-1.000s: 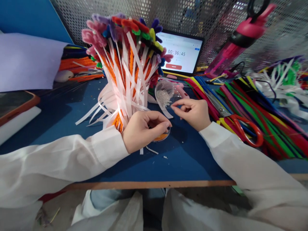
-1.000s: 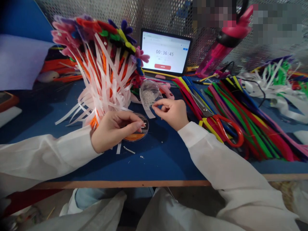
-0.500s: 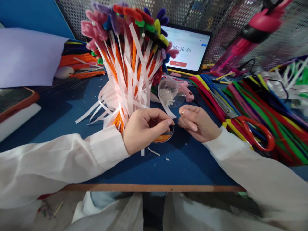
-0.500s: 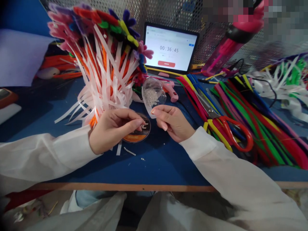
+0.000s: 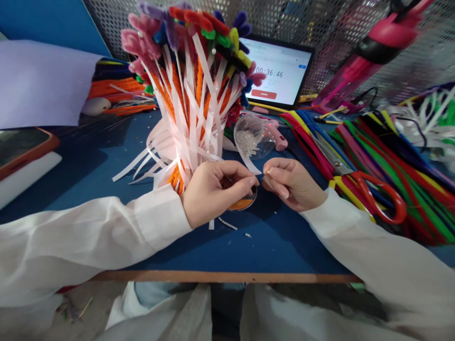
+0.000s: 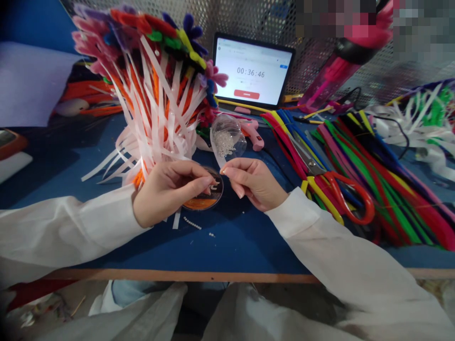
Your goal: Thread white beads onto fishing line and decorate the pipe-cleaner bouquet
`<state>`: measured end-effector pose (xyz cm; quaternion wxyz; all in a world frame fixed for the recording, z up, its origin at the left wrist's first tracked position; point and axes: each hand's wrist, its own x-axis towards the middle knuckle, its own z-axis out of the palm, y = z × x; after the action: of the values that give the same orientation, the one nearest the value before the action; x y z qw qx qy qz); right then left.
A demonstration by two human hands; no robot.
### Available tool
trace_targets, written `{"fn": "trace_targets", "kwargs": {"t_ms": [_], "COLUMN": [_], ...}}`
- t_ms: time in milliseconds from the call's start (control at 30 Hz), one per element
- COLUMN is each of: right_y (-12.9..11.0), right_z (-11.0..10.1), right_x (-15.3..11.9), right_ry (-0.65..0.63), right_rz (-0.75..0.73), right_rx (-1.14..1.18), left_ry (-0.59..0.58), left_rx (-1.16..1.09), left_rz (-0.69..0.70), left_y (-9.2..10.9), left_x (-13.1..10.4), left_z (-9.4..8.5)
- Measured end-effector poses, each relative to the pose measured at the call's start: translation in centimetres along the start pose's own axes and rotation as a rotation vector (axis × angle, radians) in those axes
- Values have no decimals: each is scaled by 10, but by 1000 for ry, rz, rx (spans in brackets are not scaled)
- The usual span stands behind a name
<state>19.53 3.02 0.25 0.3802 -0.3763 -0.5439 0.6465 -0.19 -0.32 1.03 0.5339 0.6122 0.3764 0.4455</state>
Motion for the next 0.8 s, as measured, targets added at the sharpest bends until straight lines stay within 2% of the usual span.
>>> {"fn": "trace_targets", "kwargs": {"t_ms": [800], "right_y": [1], "right_z": [0], "right_x": [0], "right_ry": [16], "right_rz": [-32], "right_rx": [-26], "left_ry": [-5], "left_rx": [-21], "left_rz": [-26], "left_y": [2], "left_x": [-1], "left_z": [1]}}
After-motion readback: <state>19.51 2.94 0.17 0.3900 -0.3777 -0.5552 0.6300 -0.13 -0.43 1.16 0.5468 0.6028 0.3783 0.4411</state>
